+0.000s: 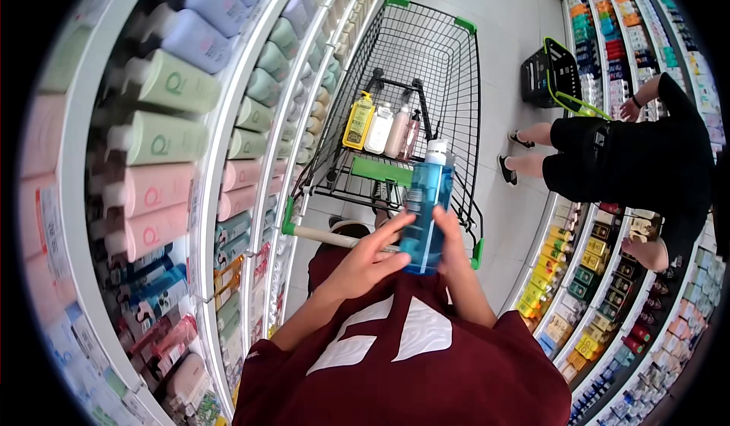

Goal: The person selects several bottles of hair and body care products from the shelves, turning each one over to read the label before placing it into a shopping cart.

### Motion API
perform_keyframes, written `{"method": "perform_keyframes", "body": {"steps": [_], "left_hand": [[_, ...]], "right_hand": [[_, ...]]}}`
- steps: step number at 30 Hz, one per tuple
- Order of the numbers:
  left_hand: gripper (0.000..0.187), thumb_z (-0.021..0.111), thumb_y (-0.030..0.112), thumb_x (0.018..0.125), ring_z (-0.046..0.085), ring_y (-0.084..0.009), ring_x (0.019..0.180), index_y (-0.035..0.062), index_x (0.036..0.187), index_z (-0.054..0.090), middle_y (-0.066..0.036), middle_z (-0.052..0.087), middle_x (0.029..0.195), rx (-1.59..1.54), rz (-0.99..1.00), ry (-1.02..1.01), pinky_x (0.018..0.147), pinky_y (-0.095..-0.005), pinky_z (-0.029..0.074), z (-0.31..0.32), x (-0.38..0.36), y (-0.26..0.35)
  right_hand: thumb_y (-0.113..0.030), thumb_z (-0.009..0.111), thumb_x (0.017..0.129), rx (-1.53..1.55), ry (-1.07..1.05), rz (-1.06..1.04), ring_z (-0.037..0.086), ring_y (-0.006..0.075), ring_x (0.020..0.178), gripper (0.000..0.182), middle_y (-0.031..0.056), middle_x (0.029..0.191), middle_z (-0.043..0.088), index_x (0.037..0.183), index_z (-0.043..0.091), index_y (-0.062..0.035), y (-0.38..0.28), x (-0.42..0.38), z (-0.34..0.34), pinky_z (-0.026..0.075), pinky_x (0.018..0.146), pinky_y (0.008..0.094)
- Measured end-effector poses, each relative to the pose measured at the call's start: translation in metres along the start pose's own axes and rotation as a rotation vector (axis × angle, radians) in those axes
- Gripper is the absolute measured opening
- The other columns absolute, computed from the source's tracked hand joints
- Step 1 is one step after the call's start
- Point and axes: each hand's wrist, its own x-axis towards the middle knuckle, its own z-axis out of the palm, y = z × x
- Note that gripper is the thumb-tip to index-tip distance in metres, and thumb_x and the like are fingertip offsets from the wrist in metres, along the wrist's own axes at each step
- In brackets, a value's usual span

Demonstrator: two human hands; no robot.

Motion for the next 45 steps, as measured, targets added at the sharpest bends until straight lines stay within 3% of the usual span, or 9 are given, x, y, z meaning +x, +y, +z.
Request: {"method": "perform_keyframes", "body": {"steps": [3, 7, 10, 13, 19, 28, 35, 40, 45], "left_hand": [[0.044, 0.056, 0.017, 0.099, 0.055, -0.0274, 0.129, -0.0046, 0.137, 0.049, -0.018, 0.062, 0.131, -0.346, -0.022, -0.010, 0.106, -0.0432, 0.044, -0.022, 0.020, 0.007], [0.036, 0.060, 0.028, 0.094, 0.062, -0.0308, 0.112, 0.0017, 0.119, 0.065, -0.017, 0.068, 0.118, 1.082, 0.115, 0.499, 0.099, -0.0446, 0.045, -0.076, 0.082, -0.063], [0.038, 0.057, 0.034, 0.094, 0.065, -0.0361, 0.101, 0.0034, 0.115, 0.067, -0.020, 0.070, 0.109, 1.381, -0.073, 0.454, 0.092, -0.0487, 0.047, -0.122, 0.103, -0.137], [0.039, 0.056, 0.037, 0.093, 0.068, -0.0378, 0.088, 0.0047, 0.111, 0.069, -0.020, 0.072, 0.095, 1.340, -0.397, 0.446, 0.086, -0.0485, 0.048, -0.117, 0.118, -0.123], [0.027, 0.058, 0.031, 0.088, 0.068, -0.0367, 0.075, 0.0097, 0.090, 0.074, -0.017, 0.071, 0.073, 1.380, -0.393, 0.519, 0.079, -0.0468, 0.050, -0.116, 0.121, -0.130], [0.017, 0.062, 0.019, 0.080, 0.064, -0.0334, 0.066, 0.0115, 0.088, 0.074, -0.010, 0.068, 0.067, 1.391, -0.353, 0.532, 0.079, -0.0449, 0.050, -0.119, 0.120, -0.139], [0.015, 0.063, 0.014, 0.077, 0.062, -0.0315, 0.062, 0.0096, 0.087, 0.073, -0.011, 0.064, 0.063, 1.360, -0.318, 0.543, 0.089, -0.0444, 0.051, -0.116, 0.124, -0.137], [0.015, 0.063, 0.013, 0.076, 0.062, -0.0316, 0.063, 0.0090, 0.087, 0.073, -0.012, 0.064, 0.065, 1.375, -0.321, 0.532, 0.088, -0.0442, 0.051, -0.117, 0.126, -0.137], [0.014, 0.062, 0.012, 0.076, 0.062, -0.0319, 0.062, 0.0087, 0.085, 0.072, -0.013, 0.064, 0.065, 1.381, -0.305, 0.535, 0.085, -0.0442, 0.051, -0.116, 0.135, -0.133]], "right_hand": [[-0.040, 0.067, 0.092, 0.055, 0.090, 0.054, 0.068, 0.0186, 0.086, 0.050, 0.0095, 0.105, 0.066, 0.124, 0.054, -0.0045, -0.011, 0.033, -0.038, 0.058, 0.076, 0.0336], [-0.033, 0.073, 0.088, -0.277, 0.308, -0.088, 0.064, 0.0155, 0.086, 0.048, 0.0066, 0.101, 0.065, 0.122, 0.056, -0.0036, -0.014, 0.106, -0.082, 0.055, 0.076, 0.0333], [-0.030, 0.077, 0.084, -0.507, 0.464, -0.111, 0.064, 0.0155, 0.086, 0.046, 0.0079, 0.103, 0.067, 0.116, 0.059, -0.0016, -0.001, 0.170, -0.122, 0.052, 0.075, 0.0320], [-0.031, 0.084, 0.075, -0.591, 0.540, -0.052, 0.066, 0.0215, 0.093, 0.070, 0.0148, 0.111, 0.066, 0.126, 0.051, 0.0030, 0.018, 0.233, -0.168, 0.053, 0.081, 0.0339], [-0.030, 0.085, 0.074, -0.877, 0.647, -0.019, 0.066, 0.0227, 0.091, 0.080, 0.0171, 0.109, 0.064, 0.131, 0.041, 0.0047, 0.083, 0.339, -0.257, 0.055, 0.080, 0.0376], [-0.040, 0.087, 0.065, -1.076, 0.764, 0.089, 0.063, 0.0449, 0.108, 0.097, 0.0319, 0.117, 0.063, 0.133, 0.036, 0.0074, 0.096, 0.439, -0.281, 0.051, 0.094, 0.0468], [-0.034, 0.080, 0.075, -1.204, 0.703, 0.028, 0.060, 0.0464, 0.112, 0.086, 0.0322, 0.121, 0.061, 0.136, 0.034, 0.0057, 0.124, 0.476, -0.300, 0.048, 0.099, 0.0478], [-0.022, 0.067, 0.082, -1.310, 0.605, -0.126, 0.046, 0.0438, 0.131, 0.093, 0.0288, 0.147, 0.040, 0.156, 0.014, 0.0011, 0.162, 0.450, -0.317, 0.041, 0.108, 0.0467], [-0.019, 0.064, 0.082, -1.318, 0.510, -0.197, 0.050, 0.0435, 0.127, 0.082, 0.0290, 0.142, 0.046, 0.154, 0.027, -0.0024, 0.167, 0.429, -0.330, 0.043, 0.107, 0.0454]]}}
